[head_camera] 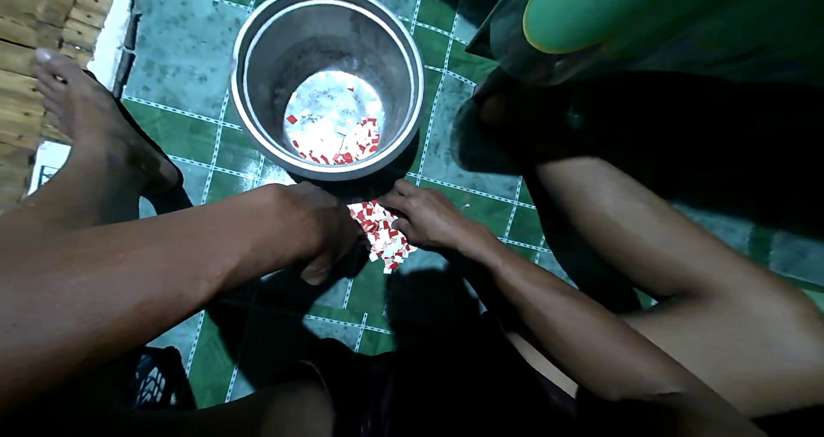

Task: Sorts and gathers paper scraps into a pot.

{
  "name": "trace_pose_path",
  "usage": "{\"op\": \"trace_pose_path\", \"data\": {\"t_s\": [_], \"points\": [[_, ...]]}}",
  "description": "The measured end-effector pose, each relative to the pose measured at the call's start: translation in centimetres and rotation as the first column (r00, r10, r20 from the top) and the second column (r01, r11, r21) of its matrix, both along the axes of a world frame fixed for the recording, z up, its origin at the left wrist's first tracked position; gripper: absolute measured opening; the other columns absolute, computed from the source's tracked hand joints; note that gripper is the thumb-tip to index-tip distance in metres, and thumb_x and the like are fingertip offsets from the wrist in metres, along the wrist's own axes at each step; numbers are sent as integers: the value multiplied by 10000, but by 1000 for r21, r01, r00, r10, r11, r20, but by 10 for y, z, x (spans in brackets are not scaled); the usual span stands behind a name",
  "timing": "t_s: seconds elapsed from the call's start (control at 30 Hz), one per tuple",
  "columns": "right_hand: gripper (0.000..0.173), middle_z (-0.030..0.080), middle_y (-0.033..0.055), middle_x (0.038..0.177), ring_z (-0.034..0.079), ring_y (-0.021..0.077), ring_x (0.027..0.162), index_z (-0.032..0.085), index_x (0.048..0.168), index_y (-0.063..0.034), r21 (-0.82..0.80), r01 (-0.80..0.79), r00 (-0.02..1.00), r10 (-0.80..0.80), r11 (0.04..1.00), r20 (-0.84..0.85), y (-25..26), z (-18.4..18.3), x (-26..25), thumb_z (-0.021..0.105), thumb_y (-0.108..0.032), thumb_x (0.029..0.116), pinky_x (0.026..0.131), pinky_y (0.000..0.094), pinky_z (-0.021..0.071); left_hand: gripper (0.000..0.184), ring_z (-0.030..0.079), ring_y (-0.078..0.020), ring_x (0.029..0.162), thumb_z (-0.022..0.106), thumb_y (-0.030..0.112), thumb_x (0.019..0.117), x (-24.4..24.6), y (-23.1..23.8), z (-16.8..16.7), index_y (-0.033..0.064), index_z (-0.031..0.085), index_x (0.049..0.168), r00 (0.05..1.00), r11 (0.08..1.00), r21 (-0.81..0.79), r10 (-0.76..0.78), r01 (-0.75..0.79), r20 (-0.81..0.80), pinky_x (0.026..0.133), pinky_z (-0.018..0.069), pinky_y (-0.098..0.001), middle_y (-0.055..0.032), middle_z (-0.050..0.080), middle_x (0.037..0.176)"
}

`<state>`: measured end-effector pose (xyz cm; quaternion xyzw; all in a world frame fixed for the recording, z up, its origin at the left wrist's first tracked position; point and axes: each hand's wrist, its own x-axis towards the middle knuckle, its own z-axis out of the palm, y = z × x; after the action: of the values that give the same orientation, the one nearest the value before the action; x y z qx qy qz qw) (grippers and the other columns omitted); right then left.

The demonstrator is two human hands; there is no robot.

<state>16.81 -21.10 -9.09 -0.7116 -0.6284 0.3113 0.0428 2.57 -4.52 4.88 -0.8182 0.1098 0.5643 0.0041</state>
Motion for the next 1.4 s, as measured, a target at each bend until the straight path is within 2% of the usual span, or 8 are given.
{"op": "trace_pose_path", "data": {"t_s": [0.17,0.3,0.57,0.7,1.0,1.1,1.23,1.4], "points": [[346,643,50,1118,674,215,880,727,1249,-218,15,-1,1000,1,1000,11,-1,-2,1,739,-222,904,729,468,591,350,644,-277,1037,762,463,831,-1,0,-3,182,723,1036,1000,1000,-26,3,-3,17,823,503,-513,-52,672,1200],[207,652,39,1059,677,214,881,746,1126,-179,14,6,1000,-6,1000,5,-1,-5,1,711,-217,925,725,470,592,409,616,-297,1145,768,486,819,4,-2,0,195,717,1102,1000,1000,12,9,-9,-24,897,496,-544,-39,586,1409],[35,641,40,986,654,205,852,693,925,-129,-35,69,989,-73,997,-125,0,-1,6,697,-163,916,722,472,579,378,630,-297,1109,779,481,812,3,0,-1,187,727,1042,1000,1000,-16,4,-4,-6,872,507,-540,-57,640,1306],[63,667,27,870,659,196,771,667,888,-131,-76,88,975,-102,993,-199,1,3,11,684,-169,936,684,476,570,338,655,-255,973,771,469,830,0,4,-4,177,723,995,1000,999,-51,-17,18,19,788,515,-498,-46,682,1108],[61,674,25,761,645,117,650,704,941,-86,-126,155,839,-198,980,-508,12,39,34,722,-142,928,623,339,574,328,656,-265,942,772,461,838,0,3,-1,164,725,968,1000,999,-44,6,-5,4,781,513,-499,-58,686,1024],[64,666,24,748,635,109,627,698,929,-74,-123,147,768,-191,982,-611,14,64,40,744,-111,906,583,290,562,351,650,-288,1011,757,471,855,1,3,-1,156,725,1007,1000,999,-45,-17,16,-8,817,508,-519,-73,683,1104],[72,679,29,768,641,100,642,695,926,-53,-7,133,699,-98,991,-709,18,90,44,751,-82,891,577,258,560,366,649,-303,1042,755,477,862,2,1,-1,149,720,1021,1000,999,-31,-23,23,-14,834,507,-531,-85,681,1141],[84,673,26,793,628,89,659,685,932,-32,171,124,694,38,977,-719,33,116,42,743,-82,899,590,235,553,318,660,-279,906,781,448,835,3,-1,0,159,719,954,1000,1000,-6,18,-18,-11,770,523,-521,-66,682,965]]}}
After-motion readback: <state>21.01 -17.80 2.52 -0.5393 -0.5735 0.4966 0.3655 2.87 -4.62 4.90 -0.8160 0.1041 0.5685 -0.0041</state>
